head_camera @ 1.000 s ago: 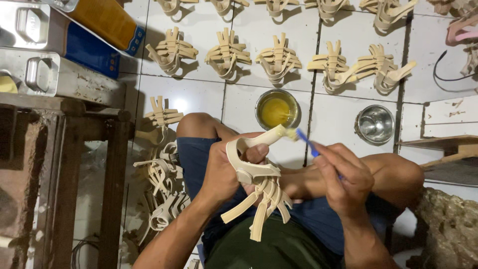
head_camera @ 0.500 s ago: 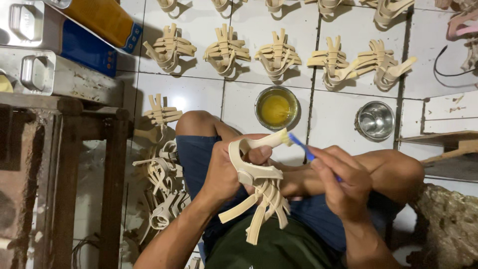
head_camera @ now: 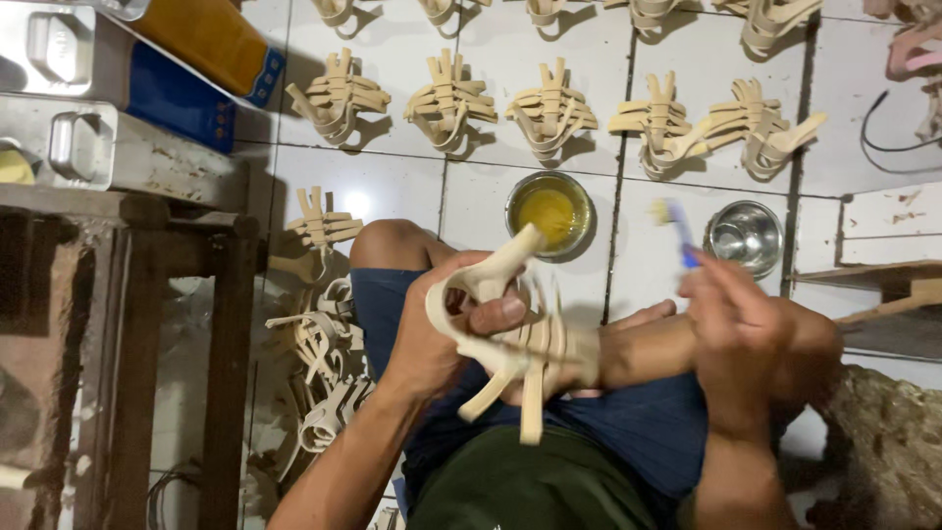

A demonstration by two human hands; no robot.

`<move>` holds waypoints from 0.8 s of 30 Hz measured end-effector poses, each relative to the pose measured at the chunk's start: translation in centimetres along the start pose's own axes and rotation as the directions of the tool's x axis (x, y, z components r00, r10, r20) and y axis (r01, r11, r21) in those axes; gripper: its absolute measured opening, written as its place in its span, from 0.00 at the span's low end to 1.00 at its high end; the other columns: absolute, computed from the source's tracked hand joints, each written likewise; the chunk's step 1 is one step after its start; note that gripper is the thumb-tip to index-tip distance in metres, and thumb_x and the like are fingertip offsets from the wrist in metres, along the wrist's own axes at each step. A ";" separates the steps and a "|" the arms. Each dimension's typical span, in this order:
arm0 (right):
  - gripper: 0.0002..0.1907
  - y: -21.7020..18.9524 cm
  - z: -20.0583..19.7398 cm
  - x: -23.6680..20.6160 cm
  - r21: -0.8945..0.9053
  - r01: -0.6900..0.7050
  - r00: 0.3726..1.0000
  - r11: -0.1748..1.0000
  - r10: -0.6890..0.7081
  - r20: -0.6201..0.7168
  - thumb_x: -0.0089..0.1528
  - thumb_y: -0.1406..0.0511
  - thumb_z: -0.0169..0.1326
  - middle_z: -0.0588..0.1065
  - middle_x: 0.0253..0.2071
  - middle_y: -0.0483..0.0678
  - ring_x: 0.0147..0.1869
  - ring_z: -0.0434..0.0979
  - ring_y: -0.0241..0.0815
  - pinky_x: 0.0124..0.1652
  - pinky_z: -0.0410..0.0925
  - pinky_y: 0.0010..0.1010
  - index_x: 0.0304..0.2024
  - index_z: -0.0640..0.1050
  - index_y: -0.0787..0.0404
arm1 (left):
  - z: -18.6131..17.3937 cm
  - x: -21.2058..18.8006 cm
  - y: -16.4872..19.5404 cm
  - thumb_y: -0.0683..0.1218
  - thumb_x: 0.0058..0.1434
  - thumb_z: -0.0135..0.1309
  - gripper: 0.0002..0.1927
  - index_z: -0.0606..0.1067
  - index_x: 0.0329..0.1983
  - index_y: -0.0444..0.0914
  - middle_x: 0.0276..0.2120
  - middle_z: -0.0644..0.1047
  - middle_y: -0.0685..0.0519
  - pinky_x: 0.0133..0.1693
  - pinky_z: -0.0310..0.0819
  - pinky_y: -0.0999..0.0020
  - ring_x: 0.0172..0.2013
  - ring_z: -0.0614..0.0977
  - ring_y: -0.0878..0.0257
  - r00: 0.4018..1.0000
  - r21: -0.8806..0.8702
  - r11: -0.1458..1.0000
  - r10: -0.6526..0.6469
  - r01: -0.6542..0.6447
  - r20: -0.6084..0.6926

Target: The person sits on the tiled floor and uses a toothbrush to spread a yellow liquid from a bowl over woven bamboo handicraft pieces, working the bristles into the weave, then places each coated piece on the floor with a row of finished pieces.

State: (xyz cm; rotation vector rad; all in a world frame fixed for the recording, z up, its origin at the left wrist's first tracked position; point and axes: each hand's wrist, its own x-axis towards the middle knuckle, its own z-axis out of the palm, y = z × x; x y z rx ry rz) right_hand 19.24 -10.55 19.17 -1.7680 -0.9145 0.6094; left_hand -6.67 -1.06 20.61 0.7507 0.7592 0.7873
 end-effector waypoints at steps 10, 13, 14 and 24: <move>0.17 4.4 2.0 -0.6 0.518 -0.355 0.852 0.778 0.041 0.522 0.57 0.75 0.59 0.82 0.41 0.52 0.39 0.81 0.36 0.42 0.76 0.28 0.49 0.78 0.76 | -1.9 -0.3 -3.0 0.40 0.58 0.67 0.11 0.83 0.44 0.33 0.50 0.75 0.49 0.52 0.76 0.67 0.50 0.78 0.61 0.880 0.169 0.960 0.124 -0.223 0.458; 0.12 3.3 2.3 -0.8 0.178 -0.286 0.813 0.942 0.140 0.565 0.58 0.75 0.67 0.78 0.31 0.53 0.33 0.73 0.34 0.33 0.66 0.26 0.43 0.84 0.78 | -1.6 -0.7 -3.0 0.40 0.58 0.68 0.11 0.83 0.44 0.33 0.48 0.76 0.49 0.49 0.78 0.67 0.48 0.78 0.61 0.890 0.269 0.938 0.080 -0.220 0.449; 0.12 2.8 2.3 -0.8 0.242 -0.301 0.814 0.922 0.116 0.570 0.57 0.74 0.66 0.79 0.32 0.51 0.34 0.75 0.32 0.34 0.68 0.24 0.43 0.83 0.76 | -1.4 -0.7 -3.0 0.39 0.59 0.67 0.12 0.83 0.45 0.33 0.50 0.74 0.48 0.50 0.76 0.67 0.50 0.77 0.61 0.884 0.285 0.925 0.101 -0.253 0.457; 0.09 1.3 1.9 -2.6 0.074 -0.026 0.924 0.997 -0.004 0.381 0.58 0.70 0.67 0.75 0.23 0.44 0.25 0.66 0.27 0.25 0.59 0.18 0.39 0.84 0.69 | 0.0 -0.7 -2.3 0.39 0.65 0.59 0.17 0.79 0.57 0.32 0.52 0.80 0.48 0.39 0.77 0.71 0.39 0.81 0.66 0.866 0.302 0.952 -0.109 -0.050 0.487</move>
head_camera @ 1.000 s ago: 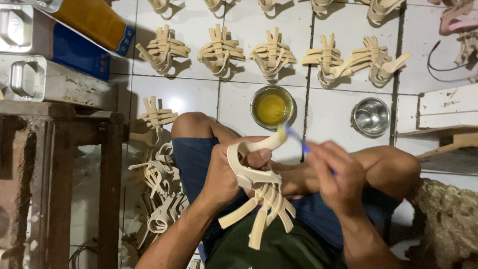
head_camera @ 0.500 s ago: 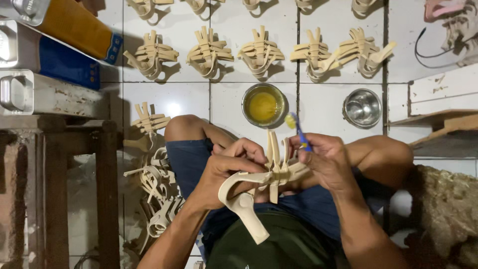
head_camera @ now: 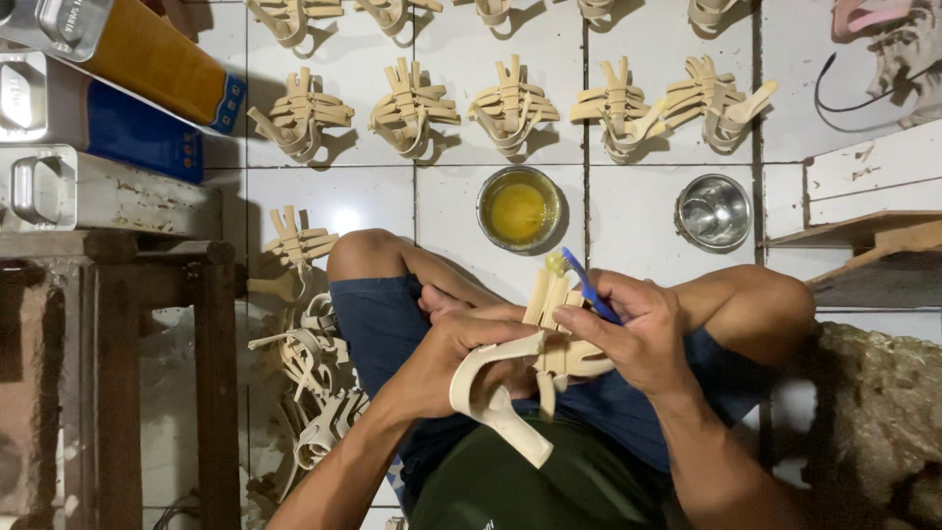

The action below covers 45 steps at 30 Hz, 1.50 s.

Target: The person sits on the tiled floor and uses a toothbrush to spread a yellow liquid from a bowl over woven bamboo handicraft pieces, working the bristles into the weave, then places each coated piece on the floor with a row of finished pieces.

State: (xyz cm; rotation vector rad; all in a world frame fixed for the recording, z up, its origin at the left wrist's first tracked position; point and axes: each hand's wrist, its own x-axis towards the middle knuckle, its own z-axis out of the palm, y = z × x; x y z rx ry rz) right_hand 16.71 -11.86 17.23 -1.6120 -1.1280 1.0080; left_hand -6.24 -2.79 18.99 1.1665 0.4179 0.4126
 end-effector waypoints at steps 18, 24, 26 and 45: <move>0.08 -2.6 1.0 0.5 -0.103 -0.087 0.993 0.991 0.094 0.069 0.56 0.68 0.68 0.67 0.19 0.40 0.25 0.60 0.29 0.25 0.55 0.23 0.30 0.82 0.67 | -1.1 -1.8 -1.6 0.31 0.47 0.59 0.32 0.78 0.60 0.31 0.41 0.81 0.52 0.42 0.74 0.75 0.39 0.78 0.70 0.995 0.045 0.998 -0.043 0.039 0.085; 0.16 -5.6 -1.2 0.2 0.051 0.243 0.954 0.969 -0.248 0.170 0.65 0.72 0.51 0.78 0.38 0.47 0.41 0.76 0.33 0.41 0.70 0.23 0.55 0.78 0.69 | -1.8 -2.2 -0.2 0.35 0.59 0.62 0.23 0.80 0.59 0.33 0.42 0.82 0.52 0.44 0.77 0.73 0.40 0.81 0.69 0.996 0.059 0.995 -0.077 0.074 0.048; 0.16 -6.1 -1.8 0.1 -0.104 0.340 0.929 0.935 -0.317 0.189 0.65 0.73 0.52 0.78 0.38 0.49 0.38 0.77 0.34 0.36 0.69 0.23 0.55 0.79 0.70 | -2.0 -2.2 0.8 0.37 0.59 0.64 0.23 0.80 0.59 0.35 0.47 0.84 0.51 0.51 0.78 0.71 0.47 0.83 0.66 0.996 0.115 0.992 -0.063 0.055 0.063; 0.12 -5.8 -2.0 0.7 -0.314 0.282 0.957 0.907 -0.289 0.026 0.66 0.72 0.54 0.79 0.35 0.49 0.33 0.78 0.33 0.26 0.68 0.21 0.51 0.81 0.67 | -1.8 -2.0 4.4 0.40 0.55 0.66 0.23 0.81 0.56 0.36 0.56 0.82 0.47 0.61 0.76 0.64 0.57 0.84 0.58 0.988 0.269 0.957 0.074 -0.108 0.137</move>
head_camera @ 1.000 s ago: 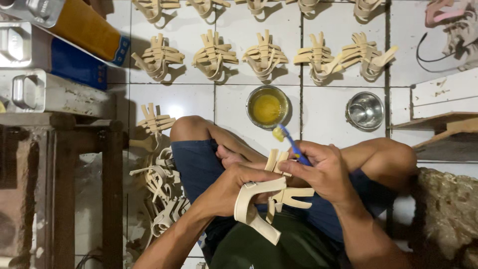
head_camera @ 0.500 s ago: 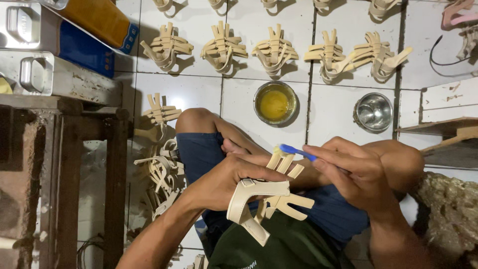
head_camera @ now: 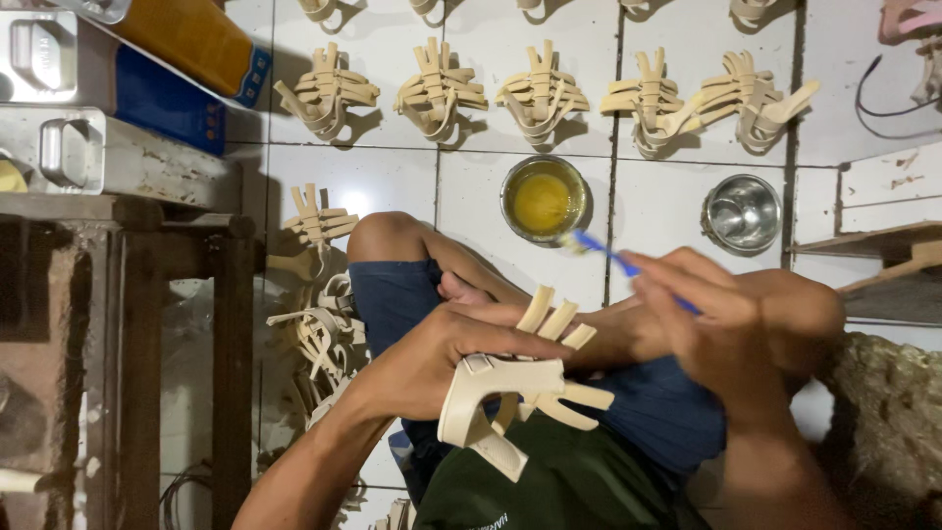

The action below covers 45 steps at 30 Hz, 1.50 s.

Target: The person sits on the tiled floor and uses a toothbrush to spread a yellow liquid from a bowl over woven bamboo handicraft pieces, working the bristles into the weave, then places each coated piece on the floor with a row of finished pieces.

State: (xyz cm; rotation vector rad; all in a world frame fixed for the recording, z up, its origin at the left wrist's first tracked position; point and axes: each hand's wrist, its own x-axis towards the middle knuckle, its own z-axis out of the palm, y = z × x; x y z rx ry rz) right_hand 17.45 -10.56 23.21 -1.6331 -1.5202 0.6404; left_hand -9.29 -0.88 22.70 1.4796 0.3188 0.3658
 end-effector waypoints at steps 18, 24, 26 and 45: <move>0.14 -0.7 0.1 -0.9 -0.106 0.036 0.999 0.994 -0.034 0.017 0.64 0.73 0.52 0.79 0.31 0.50 0.29 0.79 0.32 0.29 0.69 0.22 0.50 0.83 0.64 | -0.5 0.0 -0.2 0.38 0.57 0.64 0.23 0.80 0.58 0.36 0.47 0.82 0.50 0.48 0.78 0.69 0.45 0.84 0.64 0.997 0.020 1.000 0.001 0.001 -0.074; 0.13 -0.9 -0.4 -1.0 -0.057 0.102 0.991 0.993 -0.107 -0.082 0.68 0.71 0.52 0.77 0.36 0.51 0.36 0.76 0.35 0.35 0.67 0.25 0.53 0.79 0.69 | -0.3 -0.1 -0.3 0.35 0.59 0.63 0.22 0.79 0.57 0.35 0.49 0.81 0.48 0.49 0.79 0.70 0.48 0.84 0.63 0.973 -0.001 0.995 0.093 -0.096 -0.210; 0.12 -0.6 -0.3 -1.2 0.088 0.162 0.986 0.983 -0.158 -0.056 0.69 0.70 0.51 0.77 0.35 0.48 0.34 0.74 0.33 0.33 0.66 0.23 0.53 0.79 0.67 | -0.1 0.0 -0.3 0.35 0.59 0.63 0.21 0.79 0.57 0.34 0.51 0.80 0.48 0.49 0.79 0.71 0.49 0.83 0.63 0.962 -0.017 0.991 0.125 -0.133 -0.244; 0.12 3.5 4.4 -3.0 0.781 -0.212 0.935 0.588 0.353 -0.012 0.63 0.72 0.61 0.73 0.29 0.43 0.28 0.66 0.26 0.26 0.59 0.17 0.48 0.80 0.73 | 2.7 1.2 -3.0 0.34 0.60 0.63 0.17 0.81 0.53 0.28 0.47 0.80 0.43 0.41 0.76 0.73 0.36 0.80 0.65 0.884 -0.342 0.918 0.022 -0.203 -0.466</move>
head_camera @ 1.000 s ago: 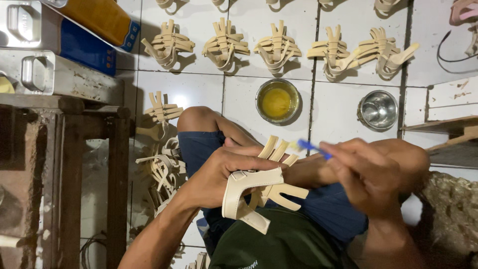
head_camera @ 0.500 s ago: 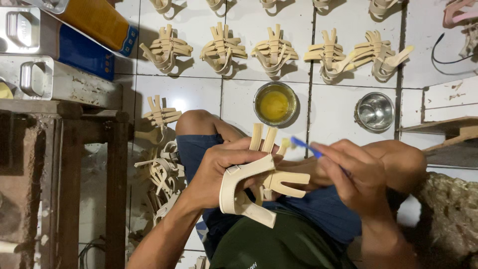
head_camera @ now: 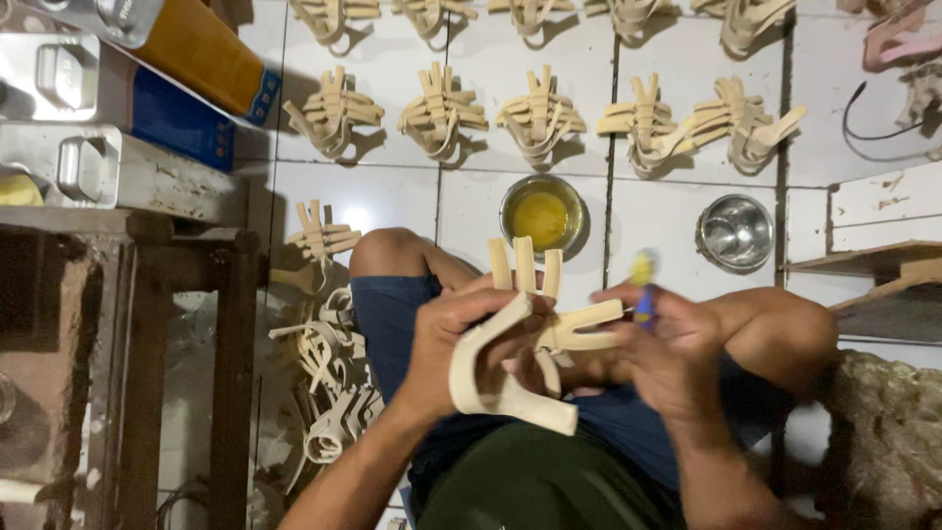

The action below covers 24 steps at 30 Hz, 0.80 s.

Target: The person sits on the tiled floor and uses a toothbrush to spread a yellow liquid from a bowl over woven bamboo handicraft pieces, working the bristles into the weave, then places each coated piece on the floor with a row of finished pieces.

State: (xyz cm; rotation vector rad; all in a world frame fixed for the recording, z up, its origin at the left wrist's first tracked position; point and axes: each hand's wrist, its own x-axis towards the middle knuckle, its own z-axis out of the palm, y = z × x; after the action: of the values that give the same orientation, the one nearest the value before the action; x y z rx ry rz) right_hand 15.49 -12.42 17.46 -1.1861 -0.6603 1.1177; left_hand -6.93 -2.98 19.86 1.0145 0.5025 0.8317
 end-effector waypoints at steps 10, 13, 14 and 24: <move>0.13 0.1 -0.2 5.4 -0.121 -0.117 0.992 0.986 0.122 0.032 0.58 0.76 0.60 0.72 0.29 0.43 0.26 0.67 0.30 0.25 0.59 0.21 0.46 0.80 0.71 | -1.1 -1.8 -1.8 0.54 0.66 0.50 0.33 0.62 0.68 0.29 0.50 0.79 0.36 0.45 0.83 0.65 0.45 0.84 0.53 0.977 -0.753 0.649 -0.209 0.109 -0.039; 0.09 -0.3 1.6 7.3 -0.503 -0.062 0.981 0.862 0.147 0.130 0.58 0.73 0.63 0.70 0.24 0.47 0.25 0.64 0.33 0.25 0.58 0.27 0.40 0.83 0.74 | -1.5 -2.4 -2.4 0.41 0.76 0.52 0.23 0.63 0.69 0.26 0.51 0.79 0.40 0.40 0.82 0.71 0.44 0.84 0.58 0.988 -0.825 0.545 -0.103 0.151 0.112; 0.10 -0.3 2.4 7.7 -0.468 -0.036 0.975 0.883 0.134 0.178 0.57 0.73 0.63 0.74 0.25 0.47 0.26 0.69 0.34 0.26 0.62 0.27 0.40 0.83 0.74 | -1.4 -2.8 -2.7 0.41 0.68 0.52 0.26 0.65 0.68 0.29 0.50 0.79 0.43 0.38 0.82 0.72 0.42 0.85 0.60 0.981 -0.757 0.639 -0.192 0.138 0.017; 0.13 -2.8 5.7 6.9 -0.656 0.168 0.940 0.736 0.080 0.331 0.53 0.65 0.70 0.74 0.24 0.46 0.26 0.68 0.33 0.27 0.64 0.27 0.37 0.85 0.64 | 1.1 -2.7 -2.1 0.39 0.64 0.62 0.21 0.73 0.57 0.27 0.44 0.80 0.48 0.44 0.79 0.69 0.42 0.82 0.63 0.994 -0.400 0.914 -0.096 0.067 -0.052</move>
State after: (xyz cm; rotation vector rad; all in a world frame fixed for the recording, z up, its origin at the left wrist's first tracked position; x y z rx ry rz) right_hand 13.86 -3.88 20.80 -1.5901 -1.4559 1.0761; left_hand -6.96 -6.27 18.53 0.5863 0.4101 0.8545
